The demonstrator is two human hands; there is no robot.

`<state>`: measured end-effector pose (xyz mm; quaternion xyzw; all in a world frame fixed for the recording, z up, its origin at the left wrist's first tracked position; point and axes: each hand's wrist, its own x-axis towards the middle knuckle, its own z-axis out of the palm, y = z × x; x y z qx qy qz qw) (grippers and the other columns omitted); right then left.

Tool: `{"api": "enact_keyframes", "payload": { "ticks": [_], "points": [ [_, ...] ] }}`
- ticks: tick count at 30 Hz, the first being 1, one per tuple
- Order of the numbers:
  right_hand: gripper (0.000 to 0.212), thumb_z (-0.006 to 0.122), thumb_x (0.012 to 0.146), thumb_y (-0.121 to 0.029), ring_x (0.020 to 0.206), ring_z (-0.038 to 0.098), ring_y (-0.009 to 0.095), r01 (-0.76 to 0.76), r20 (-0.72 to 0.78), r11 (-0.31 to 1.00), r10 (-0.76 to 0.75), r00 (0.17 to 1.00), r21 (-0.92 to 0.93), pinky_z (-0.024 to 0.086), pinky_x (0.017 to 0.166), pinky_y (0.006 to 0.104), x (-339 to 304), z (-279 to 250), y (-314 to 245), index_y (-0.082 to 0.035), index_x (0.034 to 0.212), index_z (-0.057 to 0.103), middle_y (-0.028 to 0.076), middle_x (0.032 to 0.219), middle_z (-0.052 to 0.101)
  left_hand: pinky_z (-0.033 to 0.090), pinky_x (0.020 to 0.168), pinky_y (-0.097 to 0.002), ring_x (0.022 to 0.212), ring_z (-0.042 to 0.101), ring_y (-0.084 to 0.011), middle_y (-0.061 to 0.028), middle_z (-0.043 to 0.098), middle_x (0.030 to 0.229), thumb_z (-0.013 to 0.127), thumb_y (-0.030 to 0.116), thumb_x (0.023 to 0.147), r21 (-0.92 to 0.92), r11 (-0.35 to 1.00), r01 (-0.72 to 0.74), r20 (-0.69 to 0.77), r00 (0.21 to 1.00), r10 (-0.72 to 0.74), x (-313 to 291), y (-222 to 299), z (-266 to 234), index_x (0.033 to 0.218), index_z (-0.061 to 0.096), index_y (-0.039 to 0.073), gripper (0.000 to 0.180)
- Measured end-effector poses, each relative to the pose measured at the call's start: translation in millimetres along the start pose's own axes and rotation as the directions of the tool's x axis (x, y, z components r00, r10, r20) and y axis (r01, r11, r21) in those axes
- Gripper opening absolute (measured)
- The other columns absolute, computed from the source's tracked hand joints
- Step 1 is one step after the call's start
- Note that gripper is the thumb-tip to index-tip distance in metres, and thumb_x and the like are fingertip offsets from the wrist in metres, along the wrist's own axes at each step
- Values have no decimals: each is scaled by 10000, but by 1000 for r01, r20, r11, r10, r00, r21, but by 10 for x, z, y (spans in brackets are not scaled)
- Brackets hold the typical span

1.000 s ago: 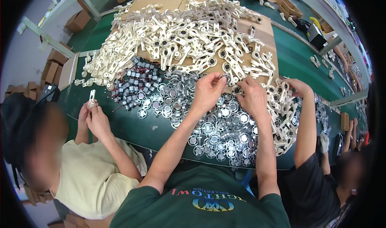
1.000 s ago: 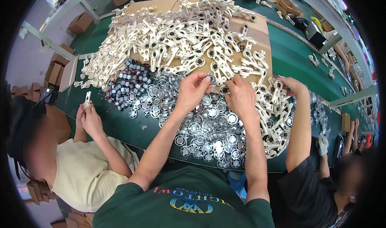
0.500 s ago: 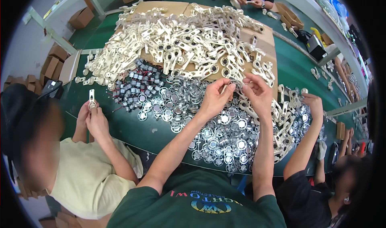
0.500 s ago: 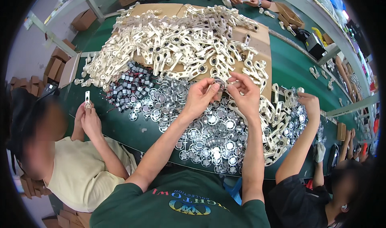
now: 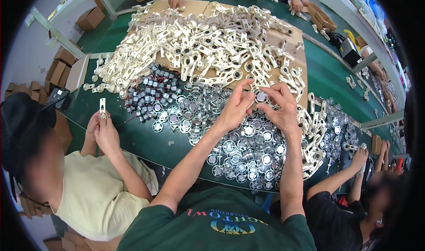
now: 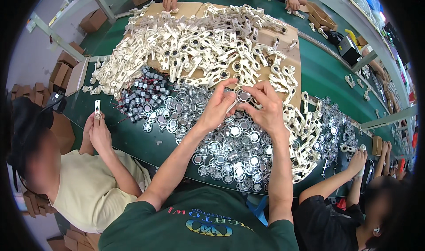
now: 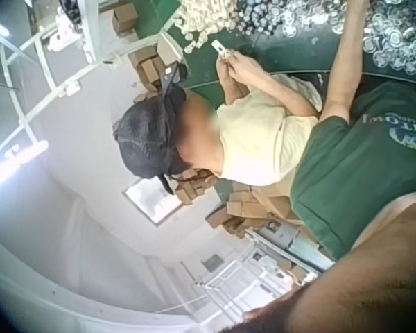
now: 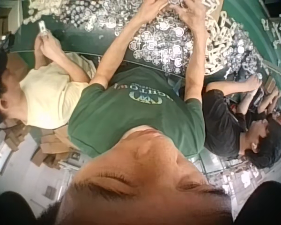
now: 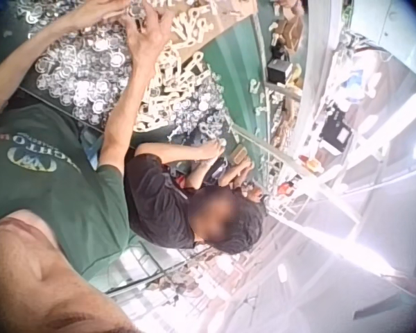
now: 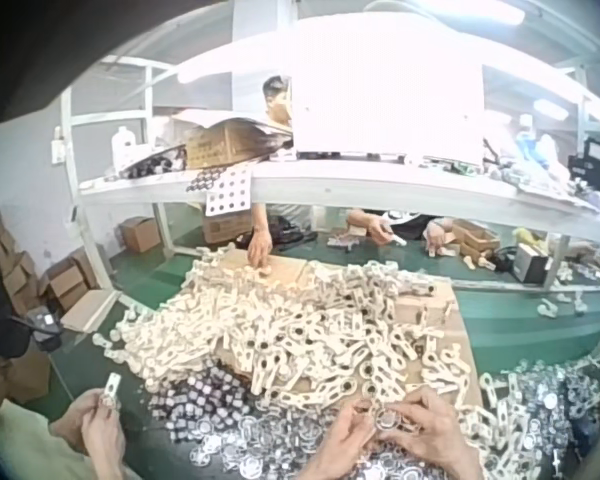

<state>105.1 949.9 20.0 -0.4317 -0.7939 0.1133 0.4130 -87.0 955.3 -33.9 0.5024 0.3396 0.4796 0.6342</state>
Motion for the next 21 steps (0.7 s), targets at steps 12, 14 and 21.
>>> {"api": "enact_keyframes", "payload": {
  "ticks": [12,14,21],
  "points": [
    [577,859,726,40,843,641,178,-36,-37,996,39,999,79,564,711,303,-8,178,-74,-40,1278,712,103,1162,635,552,824,-247,982,671,-96,-82,724,1083,716,-21,947,-24,983,-182,-220,960,172,106,-22,100,1499,467,45,609],
    [539,844,757,38,872,672,194,0,-119,1000,-2,993,-14,586,740,310,-23,237,-57,-33,1275,712,95,1142,652,549,808,-237,941,675,-92,-72,728,1061,715,-24,948,-45,984,-173,-185,969,162,114,-56,94,1485,485,41,588],
    [527,869,764,-9,889,713,244,4,-35,999,-3,999,37,597,726,344,-62,238,81,-24,1267,713,87,1065,677,546,764,-225,909,672,-82,-68,728,1055,713,-26,955,-108,979,-176,-178,972,155,102,-45,91,1455,514,35,542]
  ]
}}
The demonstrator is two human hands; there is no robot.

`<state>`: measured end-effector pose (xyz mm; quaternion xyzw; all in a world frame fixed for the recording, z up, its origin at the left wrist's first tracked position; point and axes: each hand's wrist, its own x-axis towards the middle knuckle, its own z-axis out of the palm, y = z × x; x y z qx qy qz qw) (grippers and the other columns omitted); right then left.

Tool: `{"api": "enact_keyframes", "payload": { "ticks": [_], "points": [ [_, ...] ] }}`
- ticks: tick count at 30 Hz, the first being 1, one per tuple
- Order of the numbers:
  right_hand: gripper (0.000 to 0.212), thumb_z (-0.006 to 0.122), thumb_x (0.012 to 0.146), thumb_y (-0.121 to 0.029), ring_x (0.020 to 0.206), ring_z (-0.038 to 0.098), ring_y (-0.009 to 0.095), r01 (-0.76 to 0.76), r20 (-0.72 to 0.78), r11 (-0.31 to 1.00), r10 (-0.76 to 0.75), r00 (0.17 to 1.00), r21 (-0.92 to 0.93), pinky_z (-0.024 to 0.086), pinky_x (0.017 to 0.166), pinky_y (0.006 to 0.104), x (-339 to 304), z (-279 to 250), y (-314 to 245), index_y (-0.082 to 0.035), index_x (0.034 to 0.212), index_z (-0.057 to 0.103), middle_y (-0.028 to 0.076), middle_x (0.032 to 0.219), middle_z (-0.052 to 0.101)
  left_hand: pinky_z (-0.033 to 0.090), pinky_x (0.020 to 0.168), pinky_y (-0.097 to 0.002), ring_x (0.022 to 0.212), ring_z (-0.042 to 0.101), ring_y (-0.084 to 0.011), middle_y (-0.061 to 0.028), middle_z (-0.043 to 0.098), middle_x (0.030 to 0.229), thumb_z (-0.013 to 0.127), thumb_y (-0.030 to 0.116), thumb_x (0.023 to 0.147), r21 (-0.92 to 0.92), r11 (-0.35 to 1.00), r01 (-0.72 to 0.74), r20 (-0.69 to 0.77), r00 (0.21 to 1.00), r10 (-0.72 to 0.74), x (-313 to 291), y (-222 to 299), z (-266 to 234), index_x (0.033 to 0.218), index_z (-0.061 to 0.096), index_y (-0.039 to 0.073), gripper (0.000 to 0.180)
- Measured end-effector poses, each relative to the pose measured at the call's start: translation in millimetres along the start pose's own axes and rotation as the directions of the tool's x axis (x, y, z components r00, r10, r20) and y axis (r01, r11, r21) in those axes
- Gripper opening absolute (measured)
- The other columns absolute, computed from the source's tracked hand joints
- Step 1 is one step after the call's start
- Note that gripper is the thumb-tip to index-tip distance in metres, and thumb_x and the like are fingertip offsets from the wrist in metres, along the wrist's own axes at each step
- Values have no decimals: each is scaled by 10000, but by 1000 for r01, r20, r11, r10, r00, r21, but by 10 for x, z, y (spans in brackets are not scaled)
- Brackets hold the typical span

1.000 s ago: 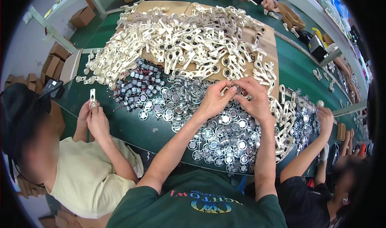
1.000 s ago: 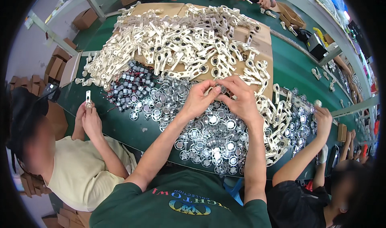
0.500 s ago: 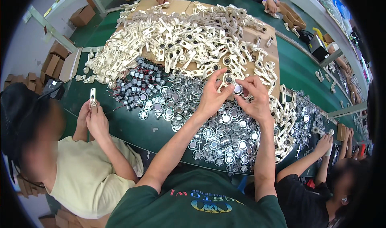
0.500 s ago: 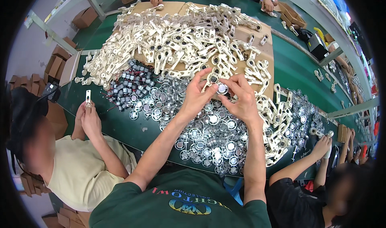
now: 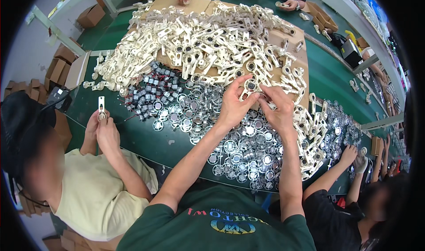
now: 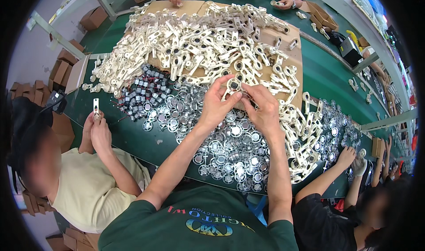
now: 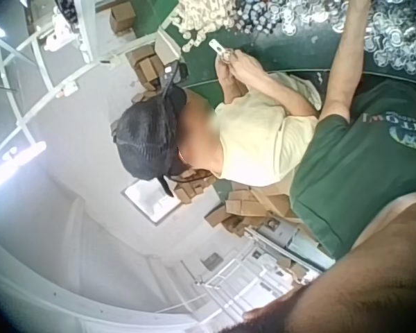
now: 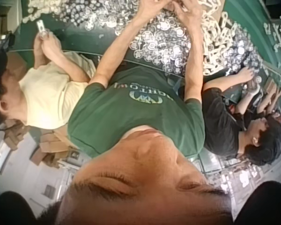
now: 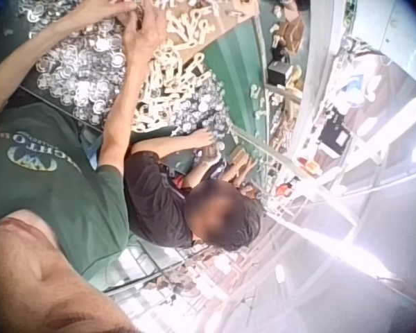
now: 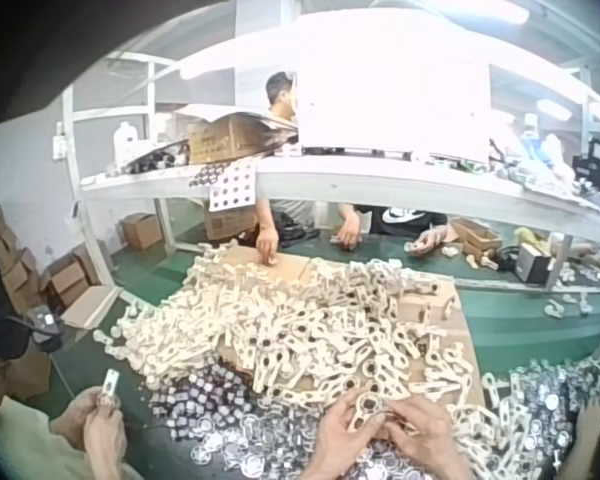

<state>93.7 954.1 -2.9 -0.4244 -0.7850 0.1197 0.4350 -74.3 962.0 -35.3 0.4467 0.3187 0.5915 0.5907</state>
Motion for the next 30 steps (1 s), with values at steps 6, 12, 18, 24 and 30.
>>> {"api": "enact_keyframes", "payload": {
  "ticks": [6,12,18,24,30],
  "points": [
    [498,852,762,-13,929,715,295,-34,-77,989,23,997,-143,586,741,384,17,8,-179,-26,1239,711,121,1081,683,537,712,-213,890,671,-72,-62,730,1040,704,-22,966,40,999,-22,-106,994,26,-6,-16,23,1434,519,32,506],
    [519,850,736,16,973,714,310,1,-60,993,-8,998,-121,581,818,408,27,-24,-68,-37,1233,712,131,1123,705,534,714,-213,884,668,-67,-89,744,1064,677,-24,981,11,999,36,-32,999,-36,-20,56,-34,1462,502,34,515],
    [580,821,737,62,1041,709,314,97,27,992,-95,995,-83,562,915,415,155,-224,-169,-62,1293,709,127,1203,749,572,850,-296,981,712,-141,-119,758,1099,649,4,957,315,949,-17,62,998,-3,-26,89,-84,1493,518,22,553],
    [571,780,735,86,973,704,292,155,101,983,-145,984,-101,584,854,400,159,-204,-133,-59,1283,716,105,1191,760,573,846,-302,993,712,-144,-120,768,1088,698,15,908,309,951,22,137,988,-68,-48,72,-108,1478,540,10,592],
    [562,775,730,78,980,699,292,168,177,971,-137,975,-169,587,857,400,164,-223,-168,-60,1272,716,94,1229,749,557,767,-255,935,677,-87,-102,763,1078,732,53,942,272,956,109,154,976,-155,-34,13,-165,1476,529,-20,576]
  ]
}}
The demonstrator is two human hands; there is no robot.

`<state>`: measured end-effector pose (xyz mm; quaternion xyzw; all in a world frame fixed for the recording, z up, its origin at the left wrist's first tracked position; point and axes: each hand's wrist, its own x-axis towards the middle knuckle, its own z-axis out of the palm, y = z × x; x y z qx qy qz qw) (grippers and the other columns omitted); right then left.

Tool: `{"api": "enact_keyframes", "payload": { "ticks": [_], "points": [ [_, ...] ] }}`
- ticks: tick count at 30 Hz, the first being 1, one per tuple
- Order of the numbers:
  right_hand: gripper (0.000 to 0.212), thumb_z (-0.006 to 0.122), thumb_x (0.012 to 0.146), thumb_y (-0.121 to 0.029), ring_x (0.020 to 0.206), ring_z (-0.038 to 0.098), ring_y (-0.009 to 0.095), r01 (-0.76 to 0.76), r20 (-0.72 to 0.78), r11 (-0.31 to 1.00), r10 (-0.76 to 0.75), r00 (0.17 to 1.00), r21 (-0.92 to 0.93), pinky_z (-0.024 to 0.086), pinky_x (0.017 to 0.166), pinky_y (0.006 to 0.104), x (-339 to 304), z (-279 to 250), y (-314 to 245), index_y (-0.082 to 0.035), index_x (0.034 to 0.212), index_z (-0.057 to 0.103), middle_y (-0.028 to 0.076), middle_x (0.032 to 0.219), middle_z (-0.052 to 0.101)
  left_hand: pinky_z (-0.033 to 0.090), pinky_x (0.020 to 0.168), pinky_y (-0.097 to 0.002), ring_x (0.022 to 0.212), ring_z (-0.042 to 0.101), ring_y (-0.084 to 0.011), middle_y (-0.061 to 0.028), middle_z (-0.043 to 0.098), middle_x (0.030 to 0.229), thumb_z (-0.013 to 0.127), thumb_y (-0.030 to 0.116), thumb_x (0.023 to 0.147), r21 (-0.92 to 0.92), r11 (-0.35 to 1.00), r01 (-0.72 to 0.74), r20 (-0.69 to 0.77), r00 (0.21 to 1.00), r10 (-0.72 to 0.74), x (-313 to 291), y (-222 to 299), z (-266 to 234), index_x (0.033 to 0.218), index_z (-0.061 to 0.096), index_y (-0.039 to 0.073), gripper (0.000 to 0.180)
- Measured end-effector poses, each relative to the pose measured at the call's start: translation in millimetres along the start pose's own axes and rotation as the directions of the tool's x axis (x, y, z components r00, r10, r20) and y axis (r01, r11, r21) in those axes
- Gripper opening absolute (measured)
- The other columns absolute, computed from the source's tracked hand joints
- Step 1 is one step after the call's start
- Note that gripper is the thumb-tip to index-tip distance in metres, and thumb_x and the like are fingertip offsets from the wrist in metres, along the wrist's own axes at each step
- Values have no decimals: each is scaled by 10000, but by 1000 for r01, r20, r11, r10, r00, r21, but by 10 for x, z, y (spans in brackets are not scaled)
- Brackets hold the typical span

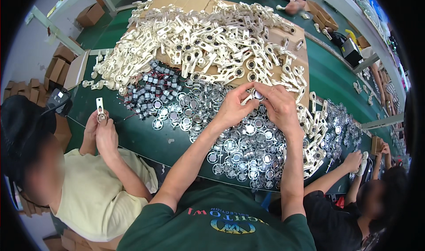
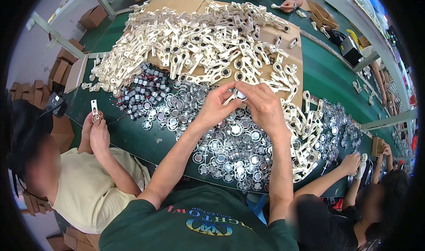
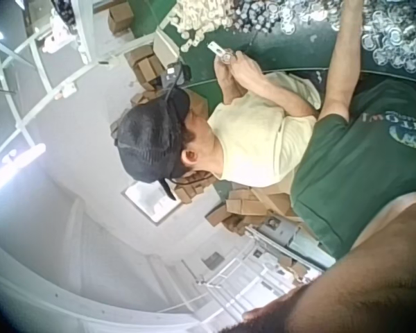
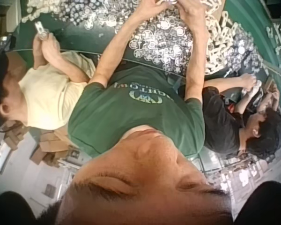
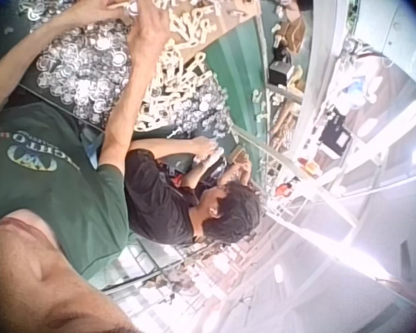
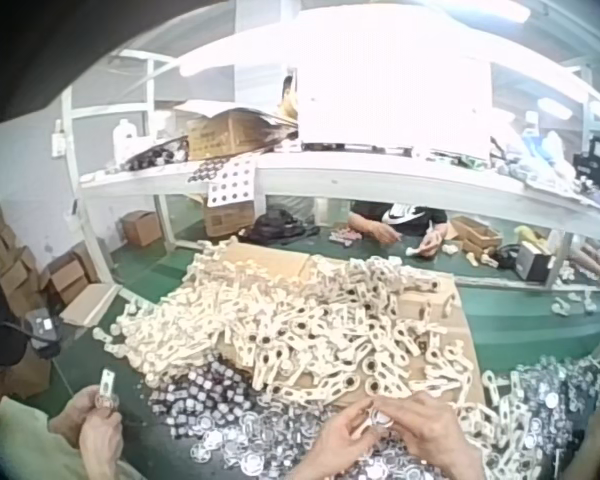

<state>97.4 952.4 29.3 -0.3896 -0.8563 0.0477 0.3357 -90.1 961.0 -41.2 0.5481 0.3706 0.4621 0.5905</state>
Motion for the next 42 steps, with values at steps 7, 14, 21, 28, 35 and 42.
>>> {"api": "enact_keyframes", "payload": {
  "ticks": [7,14,21,28,35,42],
  "points": [
    [545,825,749,13,1089,691,332,-79,-30,990,83,996,112,582,915,418,-7,7,-71,-43,1278,702,112,1279,696,560,779,-256,933,677,-88,-102,760,1106,713,51,962,10,1000,-27,-23,999,27,-14,105,28,1473,530,-33,549],
    [512,837,750,-12,1079,701,325,-128,-11,984,131,991,127,587,894,404,-36,-5,-31,-32,1247,714,120,1207,696,544,833,-247,1012,658,-91,-97,735,1155,658,16,971,24,999,-23,64,998,21,-55,201,-49,1497,514,-18,546],
    [507,821,756,10,993,699,308,-168,31,966,165,986,198,574,825,402,-1,-25,-52,-67,1247,725,109,1128,678,538,817,-263,970,661,-98,-104,747,1122,649,22,939,-5,1000,2,77,997,-1,-82,159,-64,1468,537,-43,545],
    [517,810,763,23,948,688,290,-177,51,964,170,984,197,567,782,390,-26,-18,0,-81,1262,727,99,1107,667,480,640,-219,758,595,-43,-17,720,914,656,81,997,-106,992,62,125,991,-49,-80,208,-55,1442,563,-36,469],
    [536,812,756,47,896,674,256,-181,43,963,176,983,198,565,758,359,-40,-14,-41,-96,1266,731,94,1076,644,451,580,-209,679,559,-36,6,686,834,649,169,1058,-77,991,107,79,992,-100,-72,187,-16,1410,597,8,390],
    [290,822,817,83,821,621,86,-412,72,481,580,811,774,554,758,255,-133,112,75,47,1088,725,43,1003,673,552,714,-242,810,640,-77,-35,710,994,608,147,1083,-256,954,-153,-4,988,157,-23,179,209,1362,568,12,313]
  ]
}}
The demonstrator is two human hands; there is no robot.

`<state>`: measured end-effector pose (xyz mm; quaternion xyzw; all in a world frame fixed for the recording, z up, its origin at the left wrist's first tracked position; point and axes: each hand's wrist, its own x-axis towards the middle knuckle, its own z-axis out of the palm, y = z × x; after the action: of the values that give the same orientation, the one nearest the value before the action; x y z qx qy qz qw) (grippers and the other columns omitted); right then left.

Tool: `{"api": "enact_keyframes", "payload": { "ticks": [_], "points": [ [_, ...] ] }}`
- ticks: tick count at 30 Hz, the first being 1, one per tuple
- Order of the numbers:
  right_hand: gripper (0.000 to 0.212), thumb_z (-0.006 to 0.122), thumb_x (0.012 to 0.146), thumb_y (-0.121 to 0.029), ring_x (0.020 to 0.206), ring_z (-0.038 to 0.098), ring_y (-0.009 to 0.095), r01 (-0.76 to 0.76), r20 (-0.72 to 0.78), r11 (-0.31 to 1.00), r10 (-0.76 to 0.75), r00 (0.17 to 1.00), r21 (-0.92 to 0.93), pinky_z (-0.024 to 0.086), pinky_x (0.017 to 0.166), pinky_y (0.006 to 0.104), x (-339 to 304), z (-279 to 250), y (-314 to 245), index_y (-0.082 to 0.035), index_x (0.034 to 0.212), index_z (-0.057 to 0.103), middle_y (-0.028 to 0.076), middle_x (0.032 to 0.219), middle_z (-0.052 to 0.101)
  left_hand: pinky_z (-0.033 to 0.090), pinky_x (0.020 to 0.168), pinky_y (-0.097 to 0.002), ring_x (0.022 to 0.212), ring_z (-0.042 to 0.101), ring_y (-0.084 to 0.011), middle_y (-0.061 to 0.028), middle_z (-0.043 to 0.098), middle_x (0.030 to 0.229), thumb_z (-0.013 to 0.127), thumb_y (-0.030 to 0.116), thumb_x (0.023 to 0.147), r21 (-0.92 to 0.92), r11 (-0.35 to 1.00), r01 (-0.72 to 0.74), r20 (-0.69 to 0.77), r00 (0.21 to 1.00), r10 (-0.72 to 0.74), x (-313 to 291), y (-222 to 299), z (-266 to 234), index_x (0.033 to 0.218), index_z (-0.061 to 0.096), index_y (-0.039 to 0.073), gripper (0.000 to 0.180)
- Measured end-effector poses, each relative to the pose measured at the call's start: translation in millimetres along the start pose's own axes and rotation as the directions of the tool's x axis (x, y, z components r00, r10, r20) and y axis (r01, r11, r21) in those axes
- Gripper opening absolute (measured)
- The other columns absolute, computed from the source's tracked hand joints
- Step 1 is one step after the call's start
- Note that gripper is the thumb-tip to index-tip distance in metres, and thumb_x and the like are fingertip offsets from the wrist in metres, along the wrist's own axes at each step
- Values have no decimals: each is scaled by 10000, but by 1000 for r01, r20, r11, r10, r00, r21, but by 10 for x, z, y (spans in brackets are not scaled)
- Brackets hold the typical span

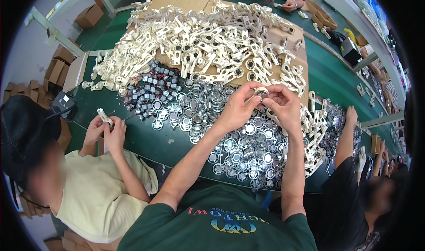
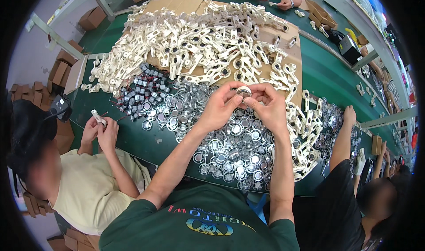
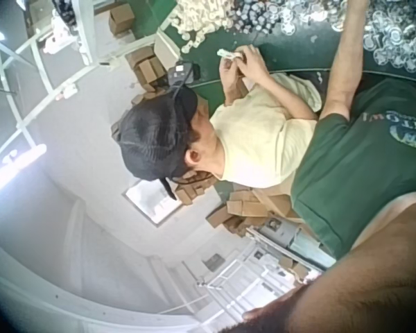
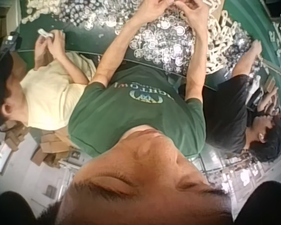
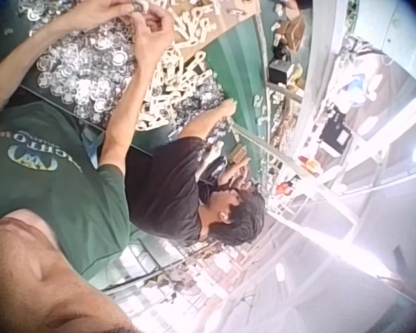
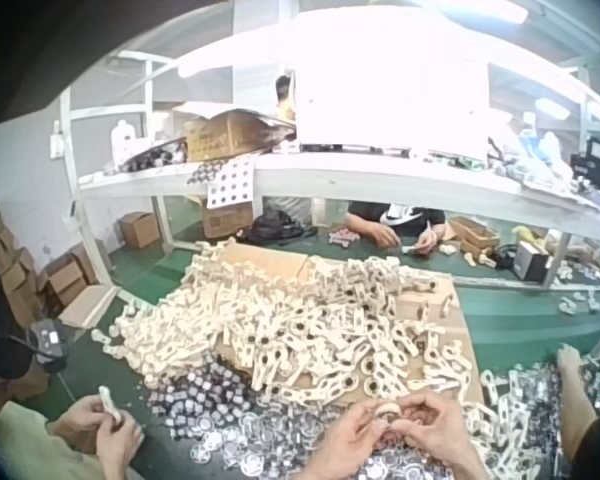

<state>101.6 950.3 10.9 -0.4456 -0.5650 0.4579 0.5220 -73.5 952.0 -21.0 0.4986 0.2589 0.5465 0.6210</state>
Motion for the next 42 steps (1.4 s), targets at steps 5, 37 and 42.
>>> {"api": "enact_keyframes", "payload": {
  "ticks": [5,37,42],
  "points": [
    [242,844,820,48,776,652,90,50,-35,983,-57,998,-178,550,733,242,-31,-65,131,41,1027,718,35,882,726,535,696,-263,825,639,-79,-48,722,1023,560,37,1063,397,917,28,-20,1000,-21,24,31,58,1298,573,15,236],
    [284,846,729,-46,775,691,296,171,294,587,120,948,-791,543,726,410,-344,-95,130,-67,992,740,109,868,699,560,924,-458,1045,676,-361,-131,615,1188,885,336,772,911,368,-187,159,982,106,441,-213,-138,1080,720,44,455],
    [275,746,896,20,711,672,109,-127,13,905,145,989,-407,522,595,271,-268,-121,140,-39,1162,712,42,887,656,559,934,-472,1020,686,-370,-196,561,1248,865,175,751,887,462,19,-39,999,33,596,-270,-67,1140,663,35,460]
  ]
}}
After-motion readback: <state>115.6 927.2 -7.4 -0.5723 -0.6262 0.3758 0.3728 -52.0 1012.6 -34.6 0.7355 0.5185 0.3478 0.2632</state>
